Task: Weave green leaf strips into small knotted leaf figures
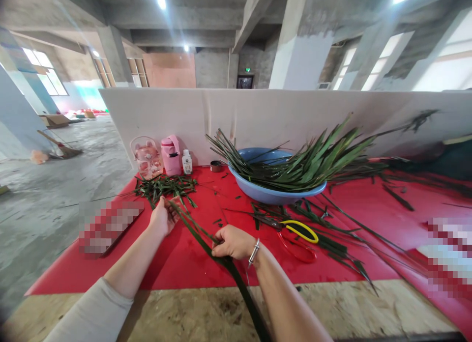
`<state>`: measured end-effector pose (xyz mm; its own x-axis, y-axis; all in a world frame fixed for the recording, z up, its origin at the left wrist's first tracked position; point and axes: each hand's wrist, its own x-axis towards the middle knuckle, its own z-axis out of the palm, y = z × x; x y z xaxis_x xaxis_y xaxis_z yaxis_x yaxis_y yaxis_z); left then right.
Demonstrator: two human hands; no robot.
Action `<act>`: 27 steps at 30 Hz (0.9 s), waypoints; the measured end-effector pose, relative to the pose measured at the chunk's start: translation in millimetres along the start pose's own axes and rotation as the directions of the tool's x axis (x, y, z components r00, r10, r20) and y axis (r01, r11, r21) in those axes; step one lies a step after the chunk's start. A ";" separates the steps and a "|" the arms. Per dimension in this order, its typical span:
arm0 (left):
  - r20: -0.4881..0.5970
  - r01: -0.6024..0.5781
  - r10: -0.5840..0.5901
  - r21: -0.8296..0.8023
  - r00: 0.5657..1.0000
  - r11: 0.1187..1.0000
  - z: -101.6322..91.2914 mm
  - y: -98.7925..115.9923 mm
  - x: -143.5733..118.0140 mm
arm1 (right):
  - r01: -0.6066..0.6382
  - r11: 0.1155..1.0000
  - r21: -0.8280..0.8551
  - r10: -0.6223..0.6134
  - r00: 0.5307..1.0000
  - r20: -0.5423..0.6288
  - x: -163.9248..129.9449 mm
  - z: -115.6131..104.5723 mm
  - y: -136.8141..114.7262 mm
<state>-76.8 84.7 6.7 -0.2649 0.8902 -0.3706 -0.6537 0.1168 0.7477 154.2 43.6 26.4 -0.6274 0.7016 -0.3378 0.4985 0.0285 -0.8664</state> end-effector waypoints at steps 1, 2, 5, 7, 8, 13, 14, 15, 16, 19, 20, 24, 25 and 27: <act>0.007 -0.007 0.007 -0.020 1.000 1.000 1.2 -0.2 -1.4 | 0.000 0.999 0.041 0.001 0.999 -0.042 1.8 1.1 0.7; 0.006 -0.013 0.013 -0.038 1.000 0.999 2.9 -1.8 -3.8 | 0.004 0.996 0.092 0.006 0.994 -0.107 4.4 2.5 1.9; 0.010 0.005 -0.005 0.032 1.000 0.999 9.6 -15.0 -20.0 | 0.062 0.975 0.212 0.013 0.942 -0.335 17.1 7.8 9.9; 0.120 0.077 -0.109 0.244 0.987 0.967 14.2 -27.4 -37.7 | 0.135 0.968 0.213 -0.030 0.899 -0.436 27.6 11.2 17.4; 0.185 0.141 -0.223 0.375 0.957 0.916 16.3 -33.2 -47.2 | 0.170 0.966 0.195 -0.061 0.882 -0.467 32.5 12.7 20.9; 0.300 0.096 -0.453 0.739 0.840 0.667 22.5 -49.0 -72.5 | 0.276 0.949 0.150 -0.152 0.822 -0.549 41.9 15.5 23.8; 0.295 0.092 -0.436 0.732 0.850 0.675 22.8 -49.7 -71.4 | 0.291 0.937 0.194 -0.144 0.826 -0.546 40.2 15.3 21.5; 0.282 0.095 -0.406 0.710 0.869 0.698 22.8 -49.9 -69.1 | 0.300 0.918 0.260 -0.122 0.837 -0.534 37.6 14.8 18.7; 0.274 0.093 -0.365 0.675 0.890 0.732 22.5 -49.8 -66.2 | 0.300 0.894 0.334 -0.093 0.852 -0.516 34.4 14.3 16.0; 0.298 0.026 -0.233 0.564 0.926 0.825 20.7 -48.7 -59.3 | 0.207 0.870 0.447 0.001 0.906 -0.422 24.9 12.8 9.9; 0.316 -0.012 -0.193 0.546 0.929 0.838 20.0 -48.6 -58.4 | 0.163 0.891 0.424 0.017 0.921 -0.389 22.8 12.8 8.9; 0.352 -0.111 -0.100 0.533 0.931 0.839 18.0 -49.9 -60.0 | 0.077 0.975 0.209 0.000 0.939 -0.344 21.2 15.6 8.0; 0.346 -0.107 -0.104 0.538 0.932 0.836 17.4 -50.5 -60.5 | 0.075 0.983 0.170 -0.011 0.936 -0.351 21.8 16.6 7.9; 0.322 -0.066 -0.146 0.565 0.935 0.823 15.8 -51.5 -60.8 | 0.068 0.990 0.125 -0.018 0.930 -0.367 22.8 18.4 7.4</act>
<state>-15.9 31.5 -0.6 0.0762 0.9574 -0.2786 -0.1202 0.2862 0.9506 132.6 46.8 5.5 -0.3729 0.9132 -0.1641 0.3760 -0.0130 -0.9265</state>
